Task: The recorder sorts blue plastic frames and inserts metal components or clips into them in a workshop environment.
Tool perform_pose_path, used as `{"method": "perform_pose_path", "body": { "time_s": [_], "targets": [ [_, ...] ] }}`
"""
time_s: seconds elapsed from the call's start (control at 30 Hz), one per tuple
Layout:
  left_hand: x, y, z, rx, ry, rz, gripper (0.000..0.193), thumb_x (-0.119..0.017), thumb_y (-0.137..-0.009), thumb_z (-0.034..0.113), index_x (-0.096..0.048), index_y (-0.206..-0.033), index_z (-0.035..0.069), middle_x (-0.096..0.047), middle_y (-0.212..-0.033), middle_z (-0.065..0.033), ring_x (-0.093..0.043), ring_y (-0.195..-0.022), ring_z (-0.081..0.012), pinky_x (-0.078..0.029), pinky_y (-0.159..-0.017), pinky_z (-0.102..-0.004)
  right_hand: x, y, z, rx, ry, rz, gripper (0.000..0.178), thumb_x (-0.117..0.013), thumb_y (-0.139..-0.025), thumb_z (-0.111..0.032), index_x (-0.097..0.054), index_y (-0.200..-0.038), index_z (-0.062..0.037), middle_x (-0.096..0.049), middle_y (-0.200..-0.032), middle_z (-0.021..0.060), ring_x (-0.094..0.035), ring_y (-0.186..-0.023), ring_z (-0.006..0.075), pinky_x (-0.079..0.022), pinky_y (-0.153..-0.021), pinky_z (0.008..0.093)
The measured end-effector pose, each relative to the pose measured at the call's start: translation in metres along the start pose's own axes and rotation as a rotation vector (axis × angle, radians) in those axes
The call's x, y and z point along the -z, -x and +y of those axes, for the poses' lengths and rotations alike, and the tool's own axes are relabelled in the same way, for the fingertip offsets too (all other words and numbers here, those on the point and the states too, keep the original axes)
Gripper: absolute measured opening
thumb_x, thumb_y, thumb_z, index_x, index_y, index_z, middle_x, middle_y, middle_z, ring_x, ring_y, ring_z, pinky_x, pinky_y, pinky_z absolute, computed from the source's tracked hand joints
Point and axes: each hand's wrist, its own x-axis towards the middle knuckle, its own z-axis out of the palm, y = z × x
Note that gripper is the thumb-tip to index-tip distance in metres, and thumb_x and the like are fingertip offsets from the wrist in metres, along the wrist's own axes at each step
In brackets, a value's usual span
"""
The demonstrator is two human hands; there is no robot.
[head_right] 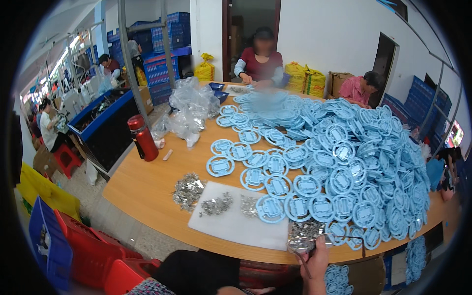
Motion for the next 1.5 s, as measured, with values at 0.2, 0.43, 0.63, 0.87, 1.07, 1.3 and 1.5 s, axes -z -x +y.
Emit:
{"method": "perform_pose_path", "body": {
  "time_s": [0.2,0.43,0.63,0.87,1.07,1.3,1.5],
  "targets": [
    [0.049,0.083,0.005,-0.321,-1.568,0.71,0.05,-0.079,-0.081,0.024,-0.057,-0.123,0.006,-0.058,-0.107,-0.0119,-0.058,-0.09,-0.0276,-0.049,-0.08,-0.0376,0.032,-0.005,0.0,-0.007,-0.053,0.052,0.035,-0.047,-0.101,-0.043,-0.053,-0.107,-0.0087,-0.06,-0.076,0.0053,-0.044,-0.046,0.0105,-0.032,-0.037,0.0248],
    [0.079,0.148,-0.012,0.152,-1.455,1.12,0.082,-0.084,-0.077,0.032,-0.044,-0.141,0.002,-0.056,-0.121,-0.0151,-0.057,-0.105,-0.0262,-0.049,-0.086,-0.0377,-0.01,0.007,-0.009,-0.006,0.036,0.077,0.041,-0.044,-0.101,-0.051,-0.053,-0.087,-0.0132,-0.042,-0.054,-0.0042,-0.034,-0.039,0.0069,-0.025,-0.036,0.024],
    [0.083,0.146,-0.028,0.295,-0.999,1.108,0.028,-0.061,-0.099,0.019,-0.062,-0.124,0.006,-0.064,-0.077,0.0003,-0.059,-0.07,-0.0061,-0.048,-0.063,-0.024,-0.017,0.002,0.009,0.143,0.172,0.009,0.041,-0.046,-0.1,-0.051,-0.056,-0.093,-0.0115,-0.053,-0.061,-0.0014,-0.041,-0.042,0.0072,-0.028,-0.037,0.0239],
    [0.085,0.138,-0.017,0.359,-1.119,1.113,0.028,-0.054,-0.101,0.015,-0.059,-0.126,0.004,-0.068,-0.085,-0.0097,-0.064,-0.069,-0.0152,-0.05,-0.063,-0.0282,-0.01,0.011,0.008,0.126,0.446,-0.179,0.039,-0.048,-0.102,-0.042,-0.054,-0.082,-0.0087,-0.05,-0.059,-0.0012,-0.042,-0.044,0.0071,-0.033,-0.038,0.0229],
    [0.086,0.141,-0.026,0.244,-1.286,0.994,0.031,-0.052,-0.098,0.008,-0.059,-0.127,0.005,-0.068,-0.096,-0.0158,-0.067,-0.08,-0.0288,-0.054,-0.072,-0.0367,0.007,-0.001,-0.014,0.382,0.65,-0.086,0.036,-0.049,-0.103,-0.034,-0.051,-0.077,-0.0088,-0.045,-0.057,-0.0013,-0.038,-0.043,0.0071,-0.028,-0.039,0.0238],
    [0.087,0.122,-0.033,0.263,-1.11,0.992,0.023,-0.06,-0.096,0.016,-0.065,-0.116,0.004,-0.069,-0.095,-0.0173,-0.068,-0.085,-0.033,-0.053,-0.074,-0.0377,-0.009,0.009,0.011,0.102,0.138,0.067,0.032,-0.049,-0.103,-0.036,-0.049,-0.081,-0.0122,-0.04,-0.055,-0.0038,-0.035,-0.044,0.0063,-0.024,-0.04,0.0245],
    [0.087,0.139,-0.025,0.255,-1.264,0.964,0.024,-0.061,-0.098,0.02,-0.067,-0.116,0.005,-0.07,-0.094,-0.0109,-0.069,-0.082,-0.0237,-0.054,-0.072,-0.0348,-0.002,0.002,-0.022,0.381,0.569,-0.027,0.029,-0.06,-0.097,-0.023,-0.055,-0.119,-0.0046,-0.052,-0.089,0.0001,-0.046,-0.065,0.0059,-0.036,-0.052,0.0225]
  ]
}}
